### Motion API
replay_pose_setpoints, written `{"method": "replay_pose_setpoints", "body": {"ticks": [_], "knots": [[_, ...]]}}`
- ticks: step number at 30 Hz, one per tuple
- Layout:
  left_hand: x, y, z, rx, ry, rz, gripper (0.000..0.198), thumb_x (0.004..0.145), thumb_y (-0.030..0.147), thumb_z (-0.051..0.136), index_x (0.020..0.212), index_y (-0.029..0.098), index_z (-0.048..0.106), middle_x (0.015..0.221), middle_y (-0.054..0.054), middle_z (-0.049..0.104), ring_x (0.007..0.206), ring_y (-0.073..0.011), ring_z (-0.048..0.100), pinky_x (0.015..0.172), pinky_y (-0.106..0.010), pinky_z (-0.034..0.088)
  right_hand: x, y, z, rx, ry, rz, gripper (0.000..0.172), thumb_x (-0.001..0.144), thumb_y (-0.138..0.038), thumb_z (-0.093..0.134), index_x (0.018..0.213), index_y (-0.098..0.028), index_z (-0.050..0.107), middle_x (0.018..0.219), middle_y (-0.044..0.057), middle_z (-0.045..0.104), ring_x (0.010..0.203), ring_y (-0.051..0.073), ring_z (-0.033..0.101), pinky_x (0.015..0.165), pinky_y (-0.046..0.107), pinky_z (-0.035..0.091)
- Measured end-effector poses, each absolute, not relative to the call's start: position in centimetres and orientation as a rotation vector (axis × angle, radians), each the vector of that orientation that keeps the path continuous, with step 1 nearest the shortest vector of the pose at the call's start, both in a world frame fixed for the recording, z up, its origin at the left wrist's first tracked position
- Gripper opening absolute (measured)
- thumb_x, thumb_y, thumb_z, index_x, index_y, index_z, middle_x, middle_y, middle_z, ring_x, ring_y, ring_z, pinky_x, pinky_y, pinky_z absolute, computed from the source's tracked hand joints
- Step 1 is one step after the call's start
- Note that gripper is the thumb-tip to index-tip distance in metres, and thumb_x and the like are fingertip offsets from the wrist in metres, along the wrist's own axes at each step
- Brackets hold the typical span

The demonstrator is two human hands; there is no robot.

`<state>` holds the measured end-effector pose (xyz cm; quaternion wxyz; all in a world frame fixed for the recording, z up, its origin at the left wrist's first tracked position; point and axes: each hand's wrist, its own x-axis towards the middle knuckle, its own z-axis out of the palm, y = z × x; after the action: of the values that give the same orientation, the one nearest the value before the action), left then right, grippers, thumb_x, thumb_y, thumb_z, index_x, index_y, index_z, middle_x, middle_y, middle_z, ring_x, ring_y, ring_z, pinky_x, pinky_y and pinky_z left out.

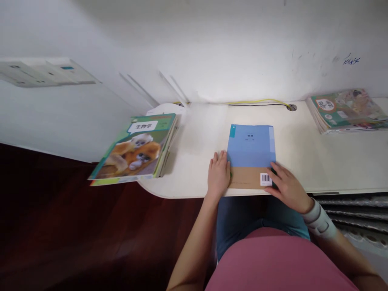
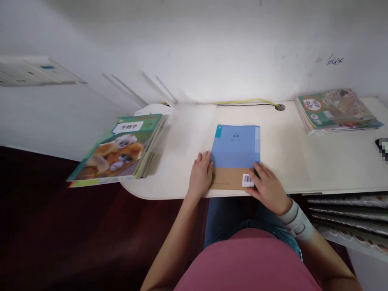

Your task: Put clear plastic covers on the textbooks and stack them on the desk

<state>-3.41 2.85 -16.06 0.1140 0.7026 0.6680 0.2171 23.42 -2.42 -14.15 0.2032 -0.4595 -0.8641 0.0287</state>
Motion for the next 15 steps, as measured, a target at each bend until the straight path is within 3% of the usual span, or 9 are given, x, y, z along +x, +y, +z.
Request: {"method": "replay_pose_setpoints", "body": {"ticks": [4, 15], "knots": [[-3.7, 2.7, -15.8, 2.038, 1.905, 0.649, 0.051, 0.096, 0.034, 0.030, 0.141, 0.014, 0.041, 0.149, -0.014, 0.039, 0.141, -0.0304, 0.027, 0.112, -0.054, 0.028, 22.6, -2.2, -15.0, -1.258, -2.368, 0.112, 0.056, 0.088, -0.049, 0.053, 0.131, -0.014, 0.052, 0.138, 0.020, 0.049, 0.133, 0.034, 0.041, 0.103, 0.053, 0.044], [-3.5, 2.5, -15.8, 2.011, 1.863, 0.645, 0.056, 0.096, 0.041, 0.029, 0.145, 0.013, 0.036, 0.154, -0.015, 0.028, 0.144, -0.0296, 0.021, 0.114, -0.054, 0.022, 22.9, -2.4, -16.4, -1.219, -2.235, 0.062, 0.047, 0.090, -0.039, 0.053, 0.130, -0.014, 0.052, 0.135, 0.020, 0.052, 0.132, 0.031, 0.043, 0.103, 0.051, 0.046]]}}
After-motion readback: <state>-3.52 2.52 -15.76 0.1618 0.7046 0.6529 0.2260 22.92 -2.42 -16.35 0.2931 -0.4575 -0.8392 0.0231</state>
